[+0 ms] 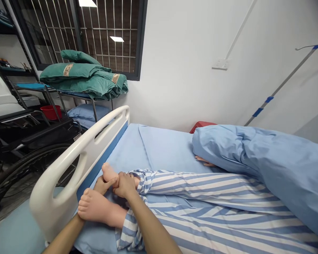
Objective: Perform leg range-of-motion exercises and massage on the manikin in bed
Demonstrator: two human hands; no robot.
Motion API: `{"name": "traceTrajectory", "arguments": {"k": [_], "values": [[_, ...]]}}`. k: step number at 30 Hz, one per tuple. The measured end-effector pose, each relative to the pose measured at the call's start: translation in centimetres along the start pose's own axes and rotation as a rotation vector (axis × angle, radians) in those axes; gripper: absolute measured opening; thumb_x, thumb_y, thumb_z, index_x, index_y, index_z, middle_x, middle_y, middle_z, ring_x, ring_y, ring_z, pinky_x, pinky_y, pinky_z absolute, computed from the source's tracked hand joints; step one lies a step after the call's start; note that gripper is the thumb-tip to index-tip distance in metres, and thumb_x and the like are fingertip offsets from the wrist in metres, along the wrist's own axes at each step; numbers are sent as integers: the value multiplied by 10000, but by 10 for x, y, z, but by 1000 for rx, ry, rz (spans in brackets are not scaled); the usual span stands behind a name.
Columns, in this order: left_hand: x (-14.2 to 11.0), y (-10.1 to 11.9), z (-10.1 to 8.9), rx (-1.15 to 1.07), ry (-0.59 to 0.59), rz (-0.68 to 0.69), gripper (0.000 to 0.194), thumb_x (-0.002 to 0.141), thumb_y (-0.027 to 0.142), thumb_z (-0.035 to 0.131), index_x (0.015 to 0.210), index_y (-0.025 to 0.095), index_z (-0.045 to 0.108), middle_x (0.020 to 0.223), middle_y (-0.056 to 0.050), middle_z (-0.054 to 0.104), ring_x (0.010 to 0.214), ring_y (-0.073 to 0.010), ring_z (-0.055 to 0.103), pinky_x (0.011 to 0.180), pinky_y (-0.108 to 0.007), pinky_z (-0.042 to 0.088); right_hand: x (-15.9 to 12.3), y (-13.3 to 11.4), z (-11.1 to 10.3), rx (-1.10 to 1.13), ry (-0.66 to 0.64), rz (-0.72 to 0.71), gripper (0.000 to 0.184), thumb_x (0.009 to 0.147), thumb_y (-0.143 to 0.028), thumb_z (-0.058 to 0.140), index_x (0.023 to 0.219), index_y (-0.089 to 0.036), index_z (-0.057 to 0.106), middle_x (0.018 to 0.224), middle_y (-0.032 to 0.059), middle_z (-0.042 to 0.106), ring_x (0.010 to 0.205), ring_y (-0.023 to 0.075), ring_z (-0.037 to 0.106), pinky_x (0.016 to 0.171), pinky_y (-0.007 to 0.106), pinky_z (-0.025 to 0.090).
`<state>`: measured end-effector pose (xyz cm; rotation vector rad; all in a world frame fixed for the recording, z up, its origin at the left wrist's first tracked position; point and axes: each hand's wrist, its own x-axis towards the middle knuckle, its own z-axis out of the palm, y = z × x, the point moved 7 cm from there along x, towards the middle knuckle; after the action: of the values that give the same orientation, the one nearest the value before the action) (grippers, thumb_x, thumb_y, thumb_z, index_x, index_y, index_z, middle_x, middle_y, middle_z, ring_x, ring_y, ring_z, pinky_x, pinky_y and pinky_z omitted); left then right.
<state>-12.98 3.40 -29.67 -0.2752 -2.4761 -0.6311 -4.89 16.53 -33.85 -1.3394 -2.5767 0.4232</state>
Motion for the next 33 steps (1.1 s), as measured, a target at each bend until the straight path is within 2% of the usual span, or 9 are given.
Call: {"name": "traceTrajectory", "arguments": {"k": [4,13,24,33], "values": [[0,-1,-1,-74,-15,-56,303,853,111,117,757,204,388,708,-37,378,747,-239,419,548,-309,163,0,1,1,-17,-5,17,509,575,-399,650,1002,-160,511,1011,103,610,948,279,542,833,389,343],[2,1,-4,-111,-149,-138,367,872,129,60,861,184,423,767,-65,423,845,-269,427,592,-333,231,-1,0,0,-24,-12,23,530,566,-421,653,1005,-159,512,1021,105,605,956,287,535,840,401,342],[0,5,-7,73,-147,-69,448,880,132,12,932,108,456,872,-127,484,841,-264,425,657,-341,280,0,0,1,-22,9,27,555,540,-437,666,994,-154,514,1017,114,606,949,291,541,835,405,349],[0,0,2,-42,-167,-121,414,871,121,39,931,150,448,880,-123,489,866,-280,439,588,-326,211,-1,0,0,-19,8,19,560,546,-432,668,1004,-151,511,1003,112,612,944,283,545,838,402,342]]}}
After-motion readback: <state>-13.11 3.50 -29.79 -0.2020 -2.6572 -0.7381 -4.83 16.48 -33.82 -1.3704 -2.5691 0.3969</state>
